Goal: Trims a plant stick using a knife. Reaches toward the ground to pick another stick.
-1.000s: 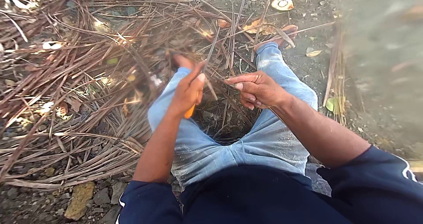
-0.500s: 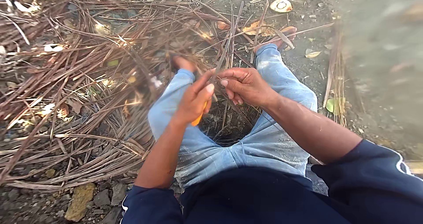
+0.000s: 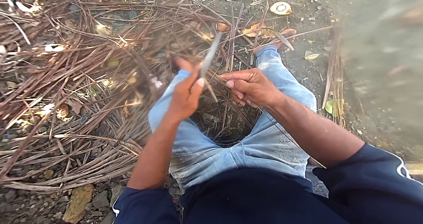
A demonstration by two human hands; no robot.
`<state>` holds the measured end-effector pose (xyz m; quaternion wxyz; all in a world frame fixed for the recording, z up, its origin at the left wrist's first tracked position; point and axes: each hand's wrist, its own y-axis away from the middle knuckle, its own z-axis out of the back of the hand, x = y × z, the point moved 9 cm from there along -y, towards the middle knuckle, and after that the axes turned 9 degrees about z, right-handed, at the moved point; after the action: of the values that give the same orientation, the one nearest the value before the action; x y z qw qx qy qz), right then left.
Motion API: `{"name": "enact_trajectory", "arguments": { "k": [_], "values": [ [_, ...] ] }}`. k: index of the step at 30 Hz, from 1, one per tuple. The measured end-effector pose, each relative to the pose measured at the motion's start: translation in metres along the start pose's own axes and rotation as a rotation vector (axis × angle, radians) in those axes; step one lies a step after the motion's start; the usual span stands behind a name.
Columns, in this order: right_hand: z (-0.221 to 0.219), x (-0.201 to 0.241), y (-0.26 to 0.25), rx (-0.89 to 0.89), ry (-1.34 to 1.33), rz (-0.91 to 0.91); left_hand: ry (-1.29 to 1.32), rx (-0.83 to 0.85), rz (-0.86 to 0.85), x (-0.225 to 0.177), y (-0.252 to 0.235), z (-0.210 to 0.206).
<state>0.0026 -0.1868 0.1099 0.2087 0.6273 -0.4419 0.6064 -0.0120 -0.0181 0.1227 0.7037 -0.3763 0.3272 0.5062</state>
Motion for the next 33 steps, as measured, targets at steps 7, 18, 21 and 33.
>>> {"name": "enact_trajectory", "arguments": {
  "k": [7,18,21,33],
  "values": [
    [0.016,-0.003,0.004,-0.034,0.075,-0.078,0.085,-0.035,0.395,0.066,-0.027,0.034],
    [0.023,-0.022,-0.005,-0.203,-0.029,-0.109,-0.318,0.01,-0.125,-0.01,0.013,-0.036],
    [0.017,-0.019,-0.004,-0.241,-0.102,-0.119,-0.379,-0.003,-0.16,-0.011,0.015,-0.043],
    [0.01,-0.015,0.003,-0.243,-0.222,-0.127,-0.27,-0.051,-0.163,-0.006,0.011,-0.035]
  ]
}}
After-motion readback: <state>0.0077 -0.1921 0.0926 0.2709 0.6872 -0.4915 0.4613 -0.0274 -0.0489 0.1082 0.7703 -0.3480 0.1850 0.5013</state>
